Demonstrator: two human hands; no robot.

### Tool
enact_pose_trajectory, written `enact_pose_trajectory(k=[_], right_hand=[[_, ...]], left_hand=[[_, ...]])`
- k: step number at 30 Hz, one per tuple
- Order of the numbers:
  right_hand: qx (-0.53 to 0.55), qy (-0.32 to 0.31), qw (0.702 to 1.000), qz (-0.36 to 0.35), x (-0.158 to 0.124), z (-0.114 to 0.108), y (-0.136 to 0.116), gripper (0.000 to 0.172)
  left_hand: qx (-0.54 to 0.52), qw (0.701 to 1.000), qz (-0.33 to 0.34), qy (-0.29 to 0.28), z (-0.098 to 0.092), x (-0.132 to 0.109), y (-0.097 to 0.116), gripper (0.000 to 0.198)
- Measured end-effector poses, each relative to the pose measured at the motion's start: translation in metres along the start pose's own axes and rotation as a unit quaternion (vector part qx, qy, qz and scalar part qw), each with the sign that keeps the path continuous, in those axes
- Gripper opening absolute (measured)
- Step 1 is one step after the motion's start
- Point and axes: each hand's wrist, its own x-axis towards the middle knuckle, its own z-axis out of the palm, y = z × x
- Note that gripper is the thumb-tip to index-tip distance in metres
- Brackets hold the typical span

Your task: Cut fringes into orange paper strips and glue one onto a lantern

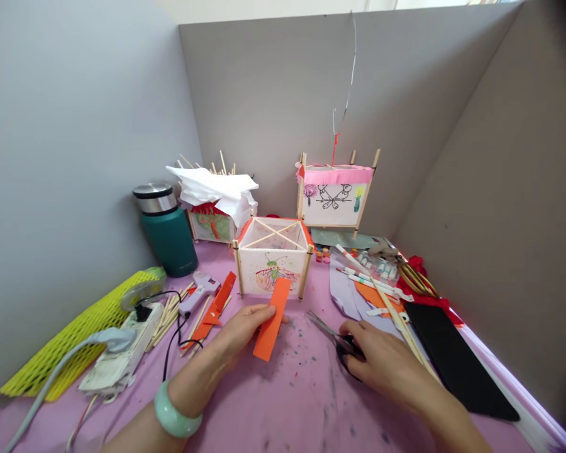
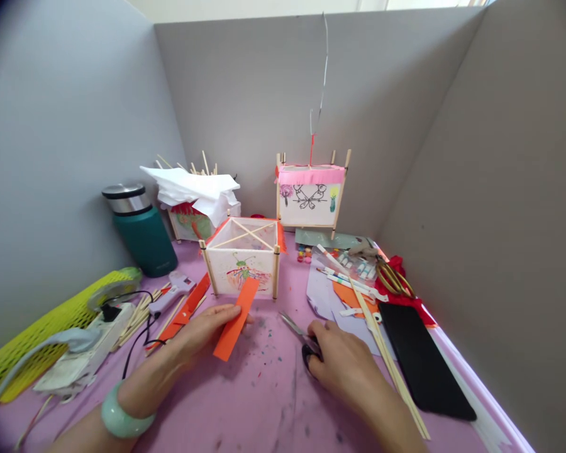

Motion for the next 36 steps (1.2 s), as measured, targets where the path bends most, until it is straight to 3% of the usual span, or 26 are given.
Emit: enact_pose_trajectory(k=[4,9,12,16,18,22,26,29,32,34,36], right_hand=[[0.173,0.020,0.984,-0.047,-0.006,-0.004,0.022,0.030],[0.107,0.014,0.992,-0.063,-0.004,0.006,0.033,0.030],[0.183,0.017,0.981,-0.067,-0.003,0.000,0.029,0.031],[0.407,-0.003,0.907,-0.110,0.000,-0.016,0.011,0.043],[0.470,0.011,0.871,-0.141,0.005,-0.017,-0.001,0.039],[0.576,0.094,0.802,-0.126,0.023,0.007,-0.024,0.030],[0.651,0.120,0.746,-0.076,0.032,0.037,-0.040,0.032],[0.657,0.099,0.745,-0.063,0.028,0.047,-0.045,0.024],[0.632,0.078,0.767,-0.072,0.025,0.048,-0.046,0.020],[0.625,0.073,0.774,-0.072,0.024,0.047,-0.044,0.020],[0.651,0.066,0.754,-0.059,0.025,0.049,-0.042,0.026]], left_hand=[[-0.037,0.998,-0.034,-0.037,0.000,0.000,0.001,0.036],[-0.024,0.998,-0.055,0.001,0.000,0.000,0.003,0.038],[-0.028,0.998,-0.053,0.003,0.001,0.000,0.004,0.039],[-0.038,0.998,-0.042,-0.037,0.003,-0.001,0.003,0.039],[-0.035,0.996,-0.039,-0.066,0.004,-0.002,0.002,0.039],[0.019,0.994,-0.041,-0.098,0.006,-0.006,0.001,0.042],[0.095,0.984,-0.060,-0.142,0.010,-0.009,-0.001,0.043],[0.121,0.967,-0.087,-0.207,0.015,-0.011,-0.001,0.036],[0.114,0.954,-0.079,-0.267,0.021,-0.013,-0.001,0.031],[0.116,0.953,-0.069,-0.271,0.022,-0.013,-0.002,0.036],[0.111,0.966,-0.056,-0.227,0.021,-0.011,-0.003,0.041]])
